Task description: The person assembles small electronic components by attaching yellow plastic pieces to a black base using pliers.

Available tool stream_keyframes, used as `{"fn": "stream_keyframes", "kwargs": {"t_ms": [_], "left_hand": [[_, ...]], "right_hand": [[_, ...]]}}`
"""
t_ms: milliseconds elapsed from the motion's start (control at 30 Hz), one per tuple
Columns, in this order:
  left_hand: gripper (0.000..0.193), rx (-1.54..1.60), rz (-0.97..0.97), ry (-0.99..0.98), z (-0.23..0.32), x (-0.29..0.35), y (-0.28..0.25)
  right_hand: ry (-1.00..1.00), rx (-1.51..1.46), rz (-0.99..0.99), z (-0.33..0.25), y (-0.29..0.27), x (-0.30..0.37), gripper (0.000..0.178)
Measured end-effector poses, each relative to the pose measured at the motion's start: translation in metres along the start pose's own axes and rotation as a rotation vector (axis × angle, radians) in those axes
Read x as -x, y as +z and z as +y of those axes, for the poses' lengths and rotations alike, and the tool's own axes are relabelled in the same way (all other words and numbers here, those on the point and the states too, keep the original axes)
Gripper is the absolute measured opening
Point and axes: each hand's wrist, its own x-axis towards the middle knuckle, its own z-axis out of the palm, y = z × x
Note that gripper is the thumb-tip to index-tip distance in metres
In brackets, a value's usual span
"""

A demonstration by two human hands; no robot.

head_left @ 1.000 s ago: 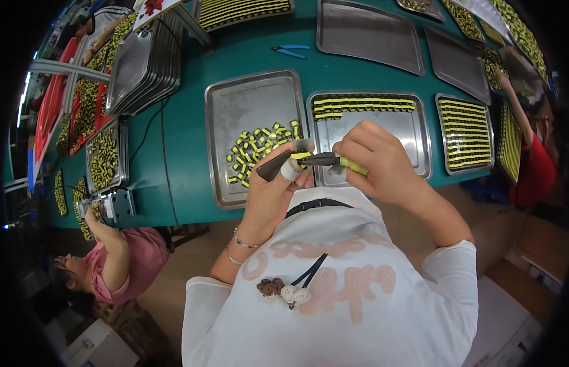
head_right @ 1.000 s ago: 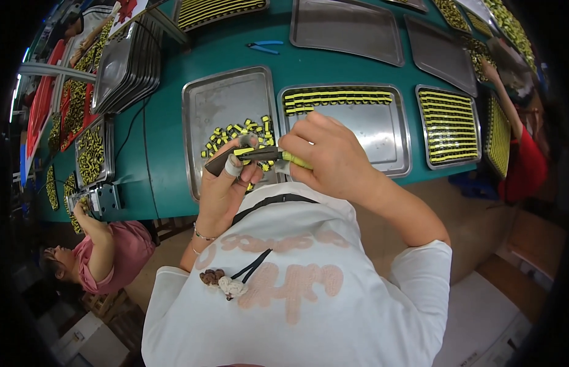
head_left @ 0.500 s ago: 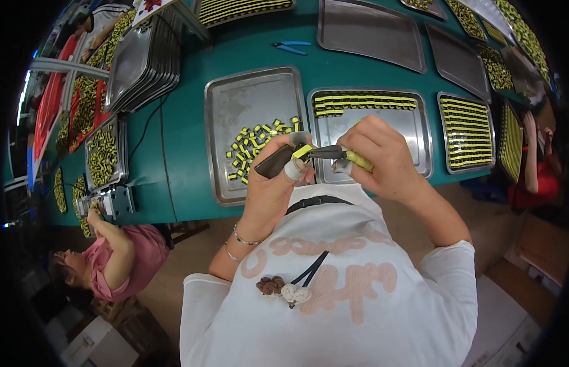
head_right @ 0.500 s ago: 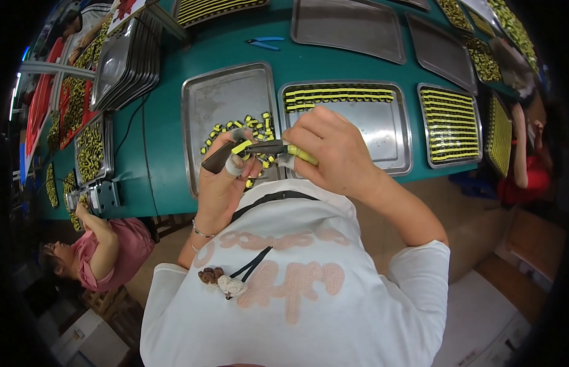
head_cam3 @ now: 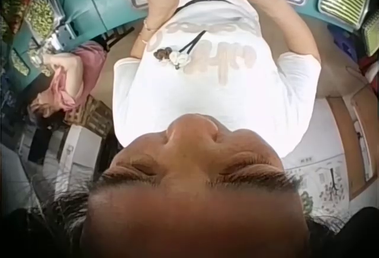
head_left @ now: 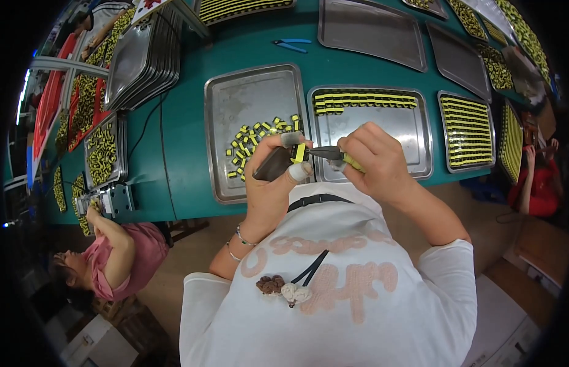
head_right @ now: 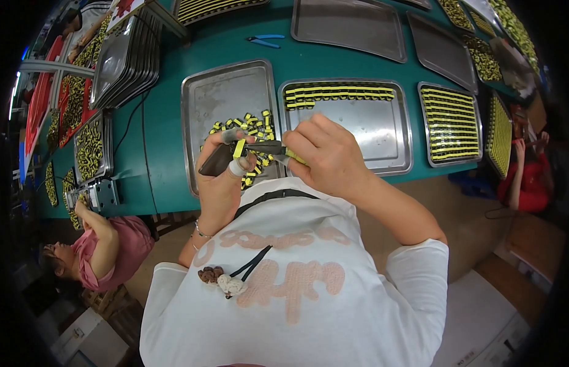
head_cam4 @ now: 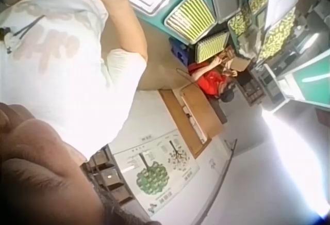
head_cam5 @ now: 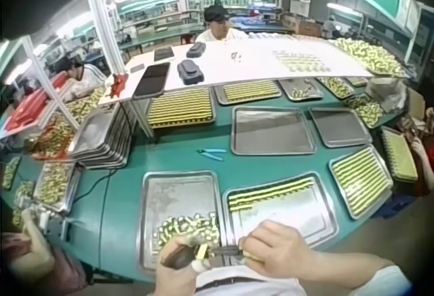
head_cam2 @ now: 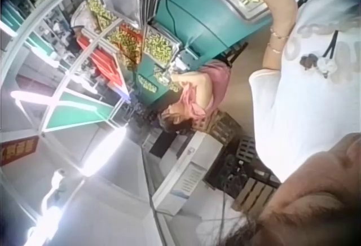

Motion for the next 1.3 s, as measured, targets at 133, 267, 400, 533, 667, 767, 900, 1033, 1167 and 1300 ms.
{"fn": "stream_keyframes", "kwargs": {"t_ms": [133, 267, 400, 533, 667, 767, 900, 1033, 1167, 1300], "left_hand": [[0.036, -0.102, -0.002, 0.055, -0.001, 0.0, -0.001], [0.035, -0.112, 0.029, 0.044, -0.001, -0.001, -0.001], [0.035, -0.114, 0.026, 0.048, -0.001, -0.001, 0.0], [0.035, -0.149, 0.004, 0.085, -0.002, -0.002, -0.001], [0.035, -0.105, 0.047, 0.068, -0.004, 0.001, -0.001], [0.035, -0.134, 0.048, 0.108, -0.004, 0.0, -0.001], [0.038, -0.022, 0.007, 0.016, -0.002, -0.003, -0.003], [0.049, 0.027, -0.039, -0.133, 0.003, -0.002, 0.001], [0.05, -0.045, -0.013, -0.141, 0.0, 0.001, 0.006], [0.047, -0.009, -0.01, -0.147, 0.001, 0.001, 0.006]], "right_hand": [[0.045, -0.027, -0.006, -0.001, 0.001, 0.002, 0.028], [0.095, -0.134, -0.003, 0.0, 0.0, 0.0, 0.023], [0.052, -0.147, 0.025, -0.002, 0.001, -0.002, 0.023], [0.035, -0.07, 0.008, -0.001, 0.005, 0.002, 0.026], [0.044, -0.042, 0.025, -0.005, 0.009, 0.004, 0.026], [0.081, -0.111, 0.024, -0.003, 0.009, 0.002, 0.021], [0.219, -0.428, 0.03, 0.002, 0.009, 0.0, 0.018], [0.372, -0.72, -0.001, -0.005, 0.012, -0.009, 0.023], [0.479, -1.08, -0.095, -0.01, 0.02, -0.014, 0.027], [0.574, -1.311, -0.132, -0.015, 0.021, -0.017, 0.027]]}}
